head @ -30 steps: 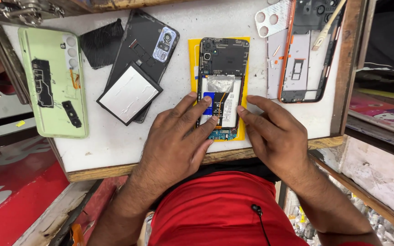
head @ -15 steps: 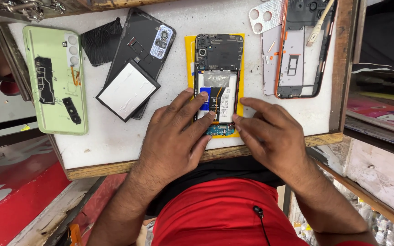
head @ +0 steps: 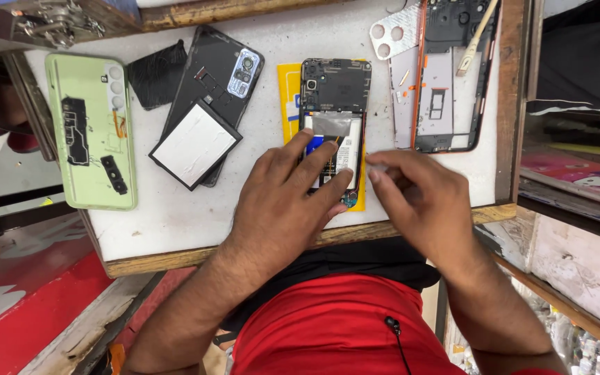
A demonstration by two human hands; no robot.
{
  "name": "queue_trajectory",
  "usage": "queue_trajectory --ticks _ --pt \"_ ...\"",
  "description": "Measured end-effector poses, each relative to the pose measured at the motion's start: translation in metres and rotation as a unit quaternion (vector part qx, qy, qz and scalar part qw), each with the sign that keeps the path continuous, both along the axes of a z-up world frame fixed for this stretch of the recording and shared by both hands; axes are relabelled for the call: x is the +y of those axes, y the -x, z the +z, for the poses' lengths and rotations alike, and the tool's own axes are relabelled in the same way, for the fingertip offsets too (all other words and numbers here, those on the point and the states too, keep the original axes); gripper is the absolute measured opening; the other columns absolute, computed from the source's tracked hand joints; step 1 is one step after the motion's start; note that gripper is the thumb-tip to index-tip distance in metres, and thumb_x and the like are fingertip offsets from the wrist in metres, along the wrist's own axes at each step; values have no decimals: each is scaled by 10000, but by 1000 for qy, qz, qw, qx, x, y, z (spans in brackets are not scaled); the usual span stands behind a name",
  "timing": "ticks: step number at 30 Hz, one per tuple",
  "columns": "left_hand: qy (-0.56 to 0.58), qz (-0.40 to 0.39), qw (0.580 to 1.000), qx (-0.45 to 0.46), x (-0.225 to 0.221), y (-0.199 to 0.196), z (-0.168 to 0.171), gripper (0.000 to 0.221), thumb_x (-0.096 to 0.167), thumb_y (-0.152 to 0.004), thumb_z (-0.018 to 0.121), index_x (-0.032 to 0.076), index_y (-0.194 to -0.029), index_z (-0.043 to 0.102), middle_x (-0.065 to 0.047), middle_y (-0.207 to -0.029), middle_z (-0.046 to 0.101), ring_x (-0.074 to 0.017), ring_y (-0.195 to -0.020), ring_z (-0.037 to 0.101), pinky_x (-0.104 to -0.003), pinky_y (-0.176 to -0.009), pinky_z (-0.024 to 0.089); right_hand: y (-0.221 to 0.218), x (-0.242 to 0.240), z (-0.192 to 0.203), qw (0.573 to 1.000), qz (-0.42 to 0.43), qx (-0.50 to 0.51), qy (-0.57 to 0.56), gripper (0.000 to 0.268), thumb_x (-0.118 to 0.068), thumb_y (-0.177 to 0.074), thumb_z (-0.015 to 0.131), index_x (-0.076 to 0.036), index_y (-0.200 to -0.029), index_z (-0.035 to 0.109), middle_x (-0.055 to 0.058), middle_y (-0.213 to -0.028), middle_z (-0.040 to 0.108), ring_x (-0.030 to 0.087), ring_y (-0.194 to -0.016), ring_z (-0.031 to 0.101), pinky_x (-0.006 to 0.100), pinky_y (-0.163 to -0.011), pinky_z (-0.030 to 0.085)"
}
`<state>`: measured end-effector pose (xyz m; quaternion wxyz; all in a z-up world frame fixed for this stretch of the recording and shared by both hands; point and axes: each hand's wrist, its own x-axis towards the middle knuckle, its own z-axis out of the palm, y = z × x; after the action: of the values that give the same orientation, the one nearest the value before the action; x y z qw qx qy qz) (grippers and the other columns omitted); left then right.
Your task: The person works on a disassembled smartphone placed on a yellow mat. They apply adhesive from a tube to the battery area, then use a red-handled screwdriver to tighten screws on the motherboard. The person handles the phone, adhesive tube, and screwdriver throughout the clip.
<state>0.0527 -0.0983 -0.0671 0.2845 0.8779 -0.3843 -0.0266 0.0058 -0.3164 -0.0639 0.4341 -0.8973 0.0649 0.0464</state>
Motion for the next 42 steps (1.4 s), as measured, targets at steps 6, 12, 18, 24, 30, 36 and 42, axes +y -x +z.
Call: queue_trajectory --ticks 6,12,18,24,30,36,42 --pt "9 19 1000 1 -1 4 -3 471 360 -845 823 153 -1254 714 -101 -1415 577 -347 -1373 489 -525 -1075 461 -52 -3 11 995 -3 100 -14 162 -177 -973 717 -27 -1029 745 69 -753 761 97 -624 725 239 -565 555" --pt "21 29 999 5 2 7 -9 490 358 -819 841 145 -1244 718 -106 -1394 581 -339 -1363 495 -515 -1070 467 -95 -12 22 971 81 225 23 214 -229 -958 677 -41 -1005 768 62 -759 784 118 -625 750 256 -556 587" --pt "30 34 999 1 2 7 -13 491 360 -812 852 154 -1239 723 -99 -1397 572 -326 -1358 480 -512 -1077 463 -112 -16 25 950 98 297 10 216 -229 -952 648 -61 -1021 766 55 -776 791 100 -641 756 261 -522 577" --pt "31 34 999 9 3 8 -17 499 368 -808 860 150 -1237 727 -99 -1408 563 -321 -1378 470 -503 -1080 461 -122 -15 28 946 132 294 38 196 -191 -937 649 -51 -976 781 47 -776 792 101 -647 754 264 -512 573" --pt "29 38 999 4 1 10 -20 500 387 -804 855 152 -1228 732 -99 -1419 560 -314 -1385 455 -505 -1081 457 -122 -12 30 942 143 293 84 183 -200 -935 671 -62 -977 783 51 -775 789 107 -649 754 267 -514 579" --pt "32 44 999 -1 2 12 -22 488 395 -820 849 159 -1231 733 -97 -1416 561 -311 -1394 454 -508 -1098 453 -119 -11 27 944 136 292 77 182 -205 -909 712 -62 -1001 778 58 -773 789 106 -646 757 263 -502 575" --pt "26 40 999 -1 1 11 -21 491 399 -822 846 160 -1236 732 -96 -1416 564 -315 -1383 464 -512 -1098 449 -114 -11 26 946 141 280 78 195 -205 -893 731 -47 -1001 768 56 -751 785 102 -617 749 256 -488 565"
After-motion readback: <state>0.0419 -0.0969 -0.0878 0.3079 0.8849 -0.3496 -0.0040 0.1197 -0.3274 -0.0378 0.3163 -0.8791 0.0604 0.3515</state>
